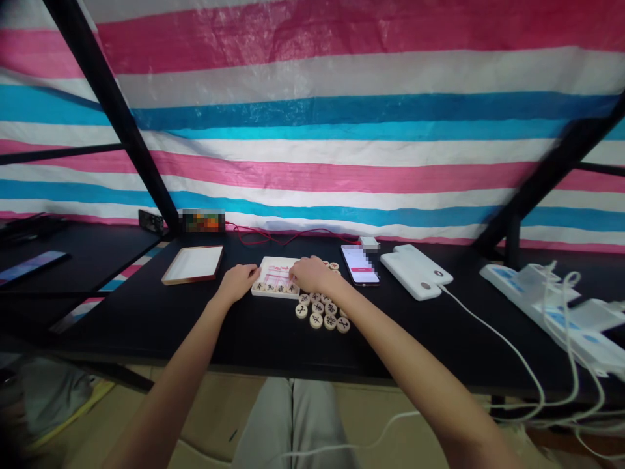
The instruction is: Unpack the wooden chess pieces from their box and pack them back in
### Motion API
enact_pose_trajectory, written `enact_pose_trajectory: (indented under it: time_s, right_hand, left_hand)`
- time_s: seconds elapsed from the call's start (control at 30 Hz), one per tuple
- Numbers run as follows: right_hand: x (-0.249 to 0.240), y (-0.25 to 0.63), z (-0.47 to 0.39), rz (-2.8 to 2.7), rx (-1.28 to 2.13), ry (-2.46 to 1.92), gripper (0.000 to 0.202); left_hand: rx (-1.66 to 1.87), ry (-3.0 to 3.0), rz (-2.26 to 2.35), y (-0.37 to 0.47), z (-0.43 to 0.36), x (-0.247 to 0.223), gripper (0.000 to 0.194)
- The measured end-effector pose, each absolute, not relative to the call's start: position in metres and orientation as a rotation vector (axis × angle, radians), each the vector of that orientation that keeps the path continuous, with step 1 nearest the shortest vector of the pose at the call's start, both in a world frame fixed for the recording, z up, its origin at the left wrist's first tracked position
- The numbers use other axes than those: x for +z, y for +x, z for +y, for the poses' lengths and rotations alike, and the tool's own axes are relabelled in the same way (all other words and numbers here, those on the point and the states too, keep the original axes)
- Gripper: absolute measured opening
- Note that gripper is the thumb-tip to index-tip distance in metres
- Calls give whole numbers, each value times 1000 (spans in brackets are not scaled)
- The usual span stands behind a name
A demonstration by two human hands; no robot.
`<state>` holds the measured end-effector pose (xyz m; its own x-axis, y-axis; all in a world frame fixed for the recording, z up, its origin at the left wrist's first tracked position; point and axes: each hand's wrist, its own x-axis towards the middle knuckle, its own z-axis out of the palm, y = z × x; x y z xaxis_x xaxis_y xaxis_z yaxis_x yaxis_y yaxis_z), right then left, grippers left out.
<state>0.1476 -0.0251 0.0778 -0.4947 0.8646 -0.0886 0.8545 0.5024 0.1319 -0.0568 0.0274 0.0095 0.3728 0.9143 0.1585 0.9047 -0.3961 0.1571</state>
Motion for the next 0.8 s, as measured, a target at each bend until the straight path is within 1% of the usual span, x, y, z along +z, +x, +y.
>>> enact_pose_trajectory:
  time_s: [0.07,0.2,0.3,0.47,0.67,0.8]
  right_hand:
    - [76,149,-27,2600,143,1500,27]
    - [74,149,-30,2619,104,1496,23]
    - [73,149,-30,2618,95,1523,23]
    - [78,155,-40,2683,161,1608,22]
    - [73,165,-76,2863,-46,1323,18]
    - [60,167,-93,2862,82,1361,22]
  left_hand:
    - [336,2569,1706,-57,27,9,43]
    - [323,2575,1718,-57,27,9,41]
    - [315,2575,1731,-57,27,10,39]
    - [293,2570,1765,-56,26,10,40]
    - [295,2570,1765,-55,26,10,38]
    - [315,2564,1752,-55,25,12,37]
